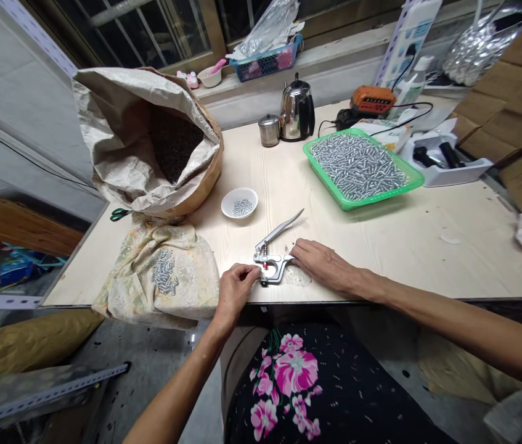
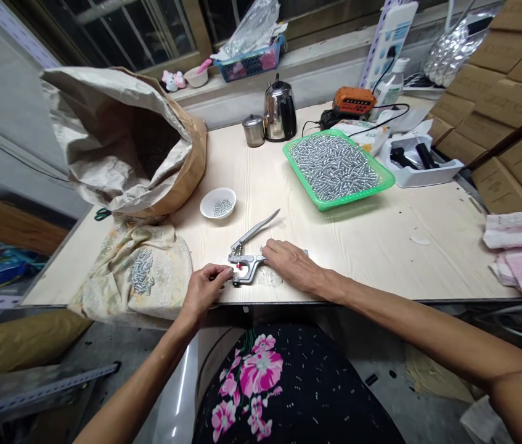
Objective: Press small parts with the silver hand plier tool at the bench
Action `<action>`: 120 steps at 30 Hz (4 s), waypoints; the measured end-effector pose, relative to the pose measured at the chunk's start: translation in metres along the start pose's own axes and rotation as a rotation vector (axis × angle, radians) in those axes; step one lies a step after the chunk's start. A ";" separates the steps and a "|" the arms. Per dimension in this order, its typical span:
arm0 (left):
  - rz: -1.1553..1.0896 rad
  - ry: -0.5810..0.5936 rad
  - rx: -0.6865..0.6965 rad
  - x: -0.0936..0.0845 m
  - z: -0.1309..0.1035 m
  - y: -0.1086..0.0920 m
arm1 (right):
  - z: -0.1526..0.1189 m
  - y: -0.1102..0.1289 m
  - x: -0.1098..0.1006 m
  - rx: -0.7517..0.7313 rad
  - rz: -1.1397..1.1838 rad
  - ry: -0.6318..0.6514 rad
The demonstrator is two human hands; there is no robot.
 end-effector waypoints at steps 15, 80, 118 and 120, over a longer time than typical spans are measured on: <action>0.109 0.076 0.030 0.005 0.001 -0.008 | -0.010 0.018 -0.007 -0.121 -0.179 -0.239; 0.093 0.377 -0.459 0.022 -0.001 0.001 | 0.023 -0.043 0.002 -0.123 0.004 0.251; 0.900 0.405 0.531 0.085 0.023 -0.085 | -0.004 -0.022 -0.017 0.178 0.037 0.273; 0.913 0.395 0.517 0.086 0.024 -0.087 | -0.001 -0.019 -0.014 0.192 0.012 0.275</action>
Point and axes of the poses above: each hand's wrist, its own z-axis towards the middle knuckle, its own x-axis out of the palm, y = z × x, the point moved 8 cm from there along z, towards the middle knuckle, and after that the axes turned 8 degrees about y, right-handed, at the moved point
